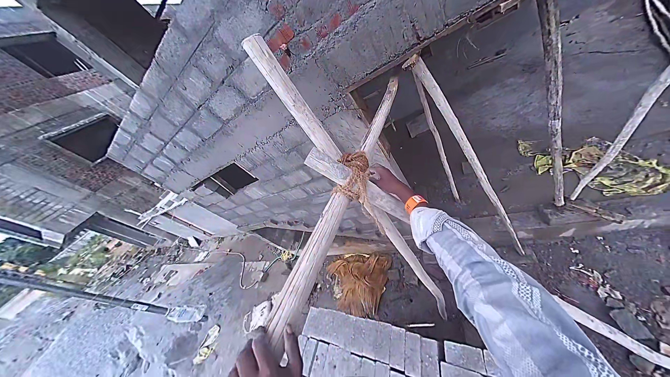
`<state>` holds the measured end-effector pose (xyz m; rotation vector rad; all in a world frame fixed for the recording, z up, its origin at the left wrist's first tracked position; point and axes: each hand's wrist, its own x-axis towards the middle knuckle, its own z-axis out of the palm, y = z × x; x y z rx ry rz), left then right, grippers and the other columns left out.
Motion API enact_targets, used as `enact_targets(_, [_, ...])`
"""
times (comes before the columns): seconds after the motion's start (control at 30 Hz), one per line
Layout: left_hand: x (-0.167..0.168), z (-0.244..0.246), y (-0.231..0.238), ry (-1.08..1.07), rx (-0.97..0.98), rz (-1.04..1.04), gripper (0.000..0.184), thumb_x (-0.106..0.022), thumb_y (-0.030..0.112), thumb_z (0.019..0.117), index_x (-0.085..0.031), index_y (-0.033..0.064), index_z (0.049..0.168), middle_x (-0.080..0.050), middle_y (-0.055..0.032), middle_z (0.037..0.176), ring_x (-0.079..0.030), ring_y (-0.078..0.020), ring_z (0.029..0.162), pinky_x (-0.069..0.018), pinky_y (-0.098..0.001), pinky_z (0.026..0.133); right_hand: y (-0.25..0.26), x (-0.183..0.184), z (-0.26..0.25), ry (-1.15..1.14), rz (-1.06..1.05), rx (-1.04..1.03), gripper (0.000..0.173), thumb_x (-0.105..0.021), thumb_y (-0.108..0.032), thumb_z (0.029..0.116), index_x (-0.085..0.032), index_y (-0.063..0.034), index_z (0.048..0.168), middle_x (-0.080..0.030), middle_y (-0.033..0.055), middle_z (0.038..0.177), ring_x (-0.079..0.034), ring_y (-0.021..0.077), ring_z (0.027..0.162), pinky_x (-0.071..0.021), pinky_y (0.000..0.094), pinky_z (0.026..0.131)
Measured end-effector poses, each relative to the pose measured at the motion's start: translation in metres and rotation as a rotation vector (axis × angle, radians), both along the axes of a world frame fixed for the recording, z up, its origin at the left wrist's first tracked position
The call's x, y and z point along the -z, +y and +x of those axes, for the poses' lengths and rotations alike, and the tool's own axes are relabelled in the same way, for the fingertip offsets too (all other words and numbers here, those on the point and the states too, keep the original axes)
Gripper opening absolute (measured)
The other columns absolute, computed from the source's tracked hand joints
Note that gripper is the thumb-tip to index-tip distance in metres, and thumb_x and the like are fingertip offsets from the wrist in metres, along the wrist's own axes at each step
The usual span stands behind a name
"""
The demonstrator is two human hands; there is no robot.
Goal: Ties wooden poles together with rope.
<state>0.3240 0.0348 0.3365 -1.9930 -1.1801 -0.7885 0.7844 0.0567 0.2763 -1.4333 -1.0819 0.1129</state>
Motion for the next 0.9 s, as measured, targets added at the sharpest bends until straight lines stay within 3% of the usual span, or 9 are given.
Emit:
enact_targets(0.17, [0.001, -0.001, 0.002, -0.002, 0.003, -0.003, 0.063, -0.047, 0.055, 0.0977, -0.072, -0.0006, 0.112, -0.071, -0.0236, 0.104, -0.070, -0.0434, 0.098, -0.0503, -0.0588, 0.081, -0.019, -0.038, 0.021, 0.269, 0.083, -0.030, 0.019, -0.052, -0.007, 0.1053, -0.060, 0.0081, 0.113, -0.062, 0.0139, 0.091, -0.060, 0.0156, 0.076, -0.0530, 0.0322, 0.075])
enact_targets(0.23, [0.001, -0.002, 0.001, -0.003, 0.003, -0.010, 0.064, -0.045, 0.056, 0.0982, -0.071, -0.0004, 0.114, -0.071, -0.0239, 0.105, -0.069, -0.0441, 0.099, -0.0500, -0.0590, 0.081, -0.030, -0.053, 0.016, 0.373, 0.002, -0.079, 0.017, -0.049, -0.011, 0.1080, -0.057, 0.0028, 0.112, -0.051, 0.0043, 0.080, -0.051, 0.0080, 0.061, -0.0487, 0.0234, 0.059])
enact_targets(0.27, [0.000, -0.002, 0.001, -0.005, 0.007, -0.018, 0.065, -0.045, 0.056, 0.0985, -0.071, -0.0003, 0.114, -0.071, -0.0244, 0.106, -0.069, -0.0447, 0.099, -0.0500, -0.0595, 0.081, -0.036, -0.059, 0.013, 0.376, -0.052, -0.041, 0.018, -0.050, -0.013, 0.1077, -0.060, 0.0019, 0.111, -0.051, 0.0051, 0.079, -0.048, 0.0099, 0.061, -0.0442, 0.0262, 0.058])
enact_targets(0.33, [-0.001, -0.001, 0.001, -0.014, 0.014, -0.029, 0.066, -0.043, 0.057, 0.0986, -0.071, -0.0003, 0.116, -0.071, -0.0248, 0.107, -0.069, -0.0450, 0.101, -0.0499, -0.0603, 0.082, -0.051, -0.064, 0.007, 0.299, -0.130, 0.057, 0.022, -0.055, -0.014, 0.1047, -0.066, 0.0046, 0.099, -0.058, 0.0129, 0.082, -0.051, 0.0197, 0.072, -0.0437, 0.0408, 0.069])
enact_targets(0.4, [0.000, -0.002, 0.001, -0.017, 0.016, -0.034, 0.068, -0.042, 0.058, 0.0983, -0.070, -0.0011, 0.116, -0.070, -0.0255, 0.106, -0.069, -0.0457, 0.101, -0.0493, -0.0613, 0.082, -0.067, -0.059, -0.008, 0.229, -0.217, 0.115, 0.033, -0.054, -0.022, 0.1066, -0.064, 0.0024, 0.086, -0.054, 0.0111, 0.076, -0.049, 0.0211, 0.069, -0.0414, 0.0440, 0.068])
enact_targets(0.5, [0.000, -0.004, 0.002, -0.027, 0.041, -0.039, 0.067, -0.043, 0.056, 0.0975, -0.069, -0.0027, 0.115, -0.069, -0.0290, 0.107, -0.068, -0.0492, 0.102, -0.0483, -0.0645, 0.083, -0.087, -0.051, -0.055, 0.273, -0.270, 0.094, 0.035, -0.050, -0.025, 0.1096, -0.066, 0.0016, 0.092, -0.054, 0.0091, 0.077, -0.049, 0.0186, 0.071, -0.0426, 0.0408, 0.070])
enact_targets(0.63, [-0.002, -0.004, 0.000, -0.039, 0.084, -0.039, 0.071, -0.041, 0.060, 0.0962, -0.069, -0.0034, 0.114, -0.069, -0.0290, 0.103, -0.067, -0.0494, 0.099, -0.0475, -0.0646, 0.083, -0.086, -0.036, -0.090, 0.413, -0.120, 0.087, 0.032, -0.048, -0.020, 0.1096, -0.065, 0.0041, 0.096, -0.053, 0.0093, 0.079, -0.047, 0.0175, 0.071, -0.0419, 0.0388, 0.069])
enact_targets(0.77, [-0.002, -0.008, 0.003, -0.011, 0.113, -0.028, 0.072, -0.058, 0.062, 0.0899, -0.069, -0.0040, 0.116, -0.070, -0.0294, 0.102, -0.068, -0.0490, 0.099, -0.0494, -0.0633, 0.084, -0.067, -0.035, -0.105, 0.594, -0.049, 0.159, 0.034, -0.047, -0.025, 0.1108, -0.062, 0.0032, 0.099, -0.049, 0.0075, 0.079, -0.045, 0.0155, 0.066, -0.0421, 0.0352, 0.063])
enact_targets(0.9, [-0.007, -0.012, 0.003, -0.012, 0.147, -0.096, 0.068, -0.072, 0.053, 0.0886, -0.067, -0.0049, 0.124, -0.068, -0.0335, 0.109, -0.067, -0.0524, 0.104, -0.0495, -0.0650, 0.087, -0.085, -0.050, -0.149, 0.743, 0.038, 0.207, 0.029, -0.049, -0.019, 0.1092, -0.063, 0.0058, 0.104, -0.057, 0.0148, 0.092, -0.052, 0.0211, 0.081, -0.0451, 0.0404, 0.075])
